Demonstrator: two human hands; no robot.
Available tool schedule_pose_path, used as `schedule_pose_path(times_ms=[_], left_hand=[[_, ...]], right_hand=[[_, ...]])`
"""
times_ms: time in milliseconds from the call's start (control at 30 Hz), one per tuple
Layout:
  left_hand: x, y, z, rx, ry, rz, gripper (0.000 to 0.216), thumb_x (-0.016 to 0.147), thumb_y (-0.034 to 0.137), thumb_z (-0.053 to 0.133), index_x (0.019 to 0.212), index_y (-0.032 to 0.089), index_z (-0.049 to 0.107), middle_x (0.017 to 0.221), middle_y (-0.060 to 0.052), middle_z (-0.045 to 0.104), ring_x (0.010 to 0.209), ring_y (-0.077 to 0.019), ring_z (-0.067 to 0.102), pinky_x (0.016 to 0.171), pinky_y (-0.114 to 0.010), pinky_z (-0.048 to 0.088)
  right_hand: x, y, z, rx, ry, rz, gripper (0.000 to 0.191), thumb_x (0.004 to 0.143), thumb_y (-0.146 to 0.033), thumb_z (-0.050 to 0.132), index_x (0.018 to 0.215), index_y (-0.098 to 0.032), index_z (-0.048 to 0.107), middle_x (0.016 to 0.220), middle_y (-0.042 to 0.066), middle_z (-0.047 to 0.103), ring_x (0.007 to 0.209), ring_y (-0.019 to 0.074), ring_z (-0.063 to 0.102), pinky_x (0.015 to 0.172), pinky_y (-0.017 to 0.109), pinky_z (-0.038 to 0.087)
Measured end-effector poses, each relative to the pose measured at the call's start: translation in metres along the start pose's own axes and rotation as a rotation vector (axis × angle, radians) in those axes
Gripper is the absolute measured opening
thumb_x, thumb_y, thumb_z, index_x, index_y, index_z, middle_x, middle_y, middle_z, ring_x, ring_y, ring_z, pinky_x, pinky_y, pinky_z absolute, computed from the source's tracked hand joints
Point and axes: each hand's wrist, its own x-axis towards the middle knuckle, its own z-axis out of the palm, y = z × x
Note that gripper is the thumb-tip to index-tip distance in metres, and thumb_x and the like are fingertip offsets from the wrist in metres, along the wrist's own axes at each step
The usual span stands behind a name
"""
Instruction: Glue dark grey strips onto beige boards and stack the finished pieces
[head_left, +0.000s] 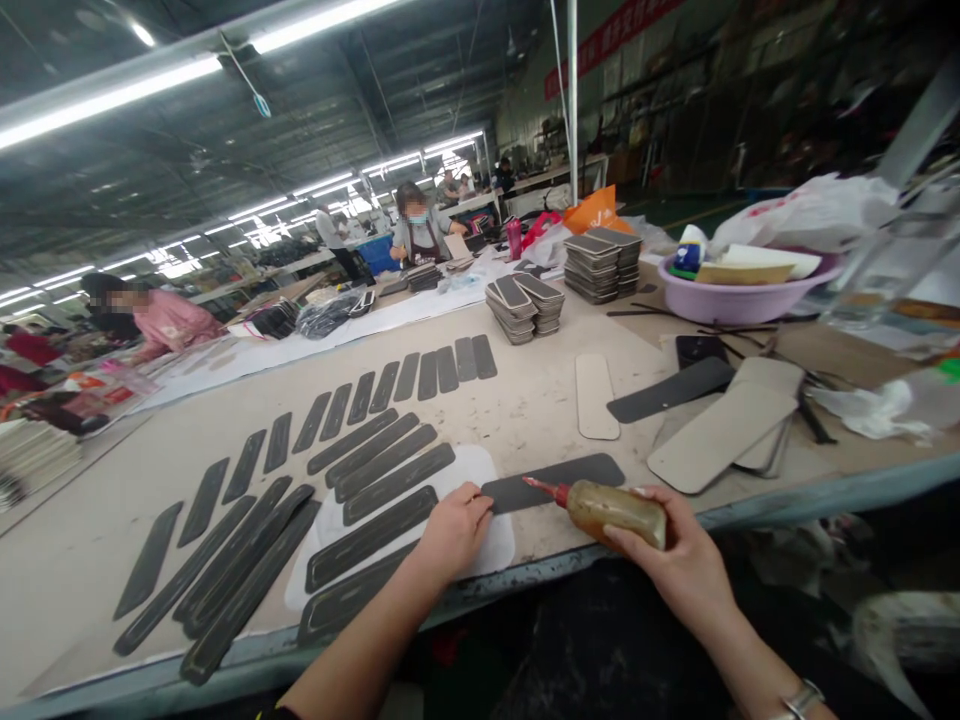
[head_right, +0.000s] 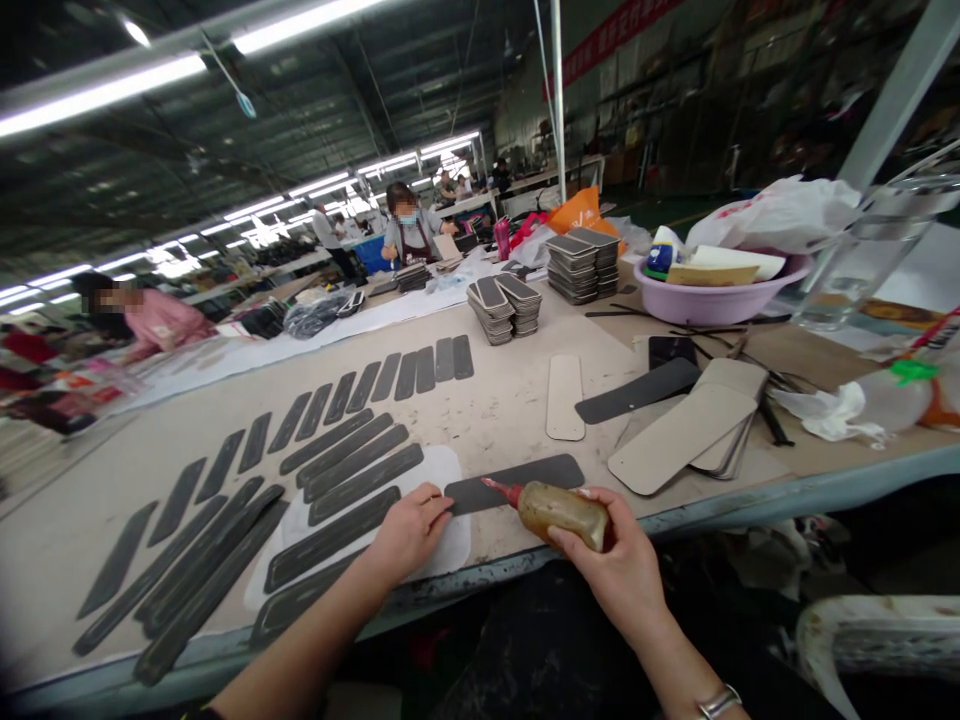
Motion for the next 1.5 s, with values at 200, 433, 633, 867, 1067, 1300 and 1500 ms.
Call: schedule_pose_path(times_ms=[200,433,633,867,1067,1300,1500], left_hand=[[-0.018,0.001,0.013,0.067,0.050,0.063,0.025,0.092,0.020,0.042,0.101,0.016,0.065,0.094,-0.008,0.061,0.086,-0.0178,0.056,0.082,-0.031,0.049],[-0.011,0.005,0.016,0.075,0.059,0.086,0.025,0.092,0.016,0.041,0.089,0.016,0.066,0.092,-0.008,0.062,0.087,-0.0186,0.055,0.084,-0.035,0.048],[-0.019,0.005,0.030,0.111,0.137,0.066,0.024,0.092,0.015,0.040,0.096,0.016,0.065,0.092,-0.009,0.060,0.088,-0.0194,0.053,0.083,-0.034,0.048],[-0.019,0.008,0.030,0.191,0.098,0.052,0.026,0.093,0.016,0.039,0.095,0.017,0.064,0.089,-0.009,0.060,0.086,-0.0198,0.054,0.082,-0.035,0.048],[-0.012,0.014,0.020,0.346,-0.040,-0.010,0.022,0.091,0.018,0.043,0.091,0.020,0.065,0.087,-0.008,0.062,0.080,-0.0213,0.054,0.076,-0.037,0.043],[-0.003,0.022,0.007,0.391,-0.142,-0.018,0.021,0.087,0.014,0.046,0.082,0.019,0.066,0.085,-0.007,0.063,0.080,-0.0232,0.055,0.073,-0.038,0.039],[-0.002,0.017,0.006,0.377,-0.156,0.009,0.024,0.088,0.013,0.046,0.094,0.021,0.068,0.088,-0.006,0.066,0.082,-0.0220,0.058,0.075,-0.037,0.040]], right_hand=[[-0.004,-0.002,0.020,-0.156,-0.107,-0.274,0.040,0.073,-0.041,0.070,0.104,-0.023,0.053,0.098,0.005,0.059,0.088,0.0225,0.058,0.079,0.035,0.049],[-0.004,-0.009,0.043,-0.249,-0.220,-0.479,0.030,0.081,-0.028,0.061,0.108,-0.023,0.049,0.097,0.007,0.056,0.089,0.0228,0.057,0.078,0.036,0.048],[-0.001,-0.012,0.051,-0.262,-0.283,-0.496,0.029,0.081,-0.025,0.060,0.107,-0.022,0.049,0.096,0.007,0.056,0.088,0.0224,0.057,0.077,0.035,0.049],[-0.002,-0.016,0.051,-0.256,-0.266,-0.450,0.027,0.079,-0.021,0.059,0.104,-0.022,0.049,0.093,0.006,0.056,0.086,0.0220,0.057,0.075,0.034,0.050],[-0.002,-0.013,0.035,-0.319,-0.141,-0.436,0.027,0.081,-0.024,0.060,0.105,-0.022,0.048,0.094,0.007,0.056,0.088,0.0228,0.057,0.078,0.036,0.049],[0.008,-0.002,0.004,-0.465,0.012,-0.408,0.030,0.079,-0.030,0.062,0.105,-0.022,0.048,0.094,0.007,0.055,0.088,0.0246,0.056,0.078,0.038,0.049],[0.019,0.006,-0.022,-0.591,0.162,-0.377,0.031,0.079,-0.033,0.061,0.104,-0.021,0.047,0.095,0.007,0.055,0.088,0.0245,0.056,0.078,0.037,0.049]])
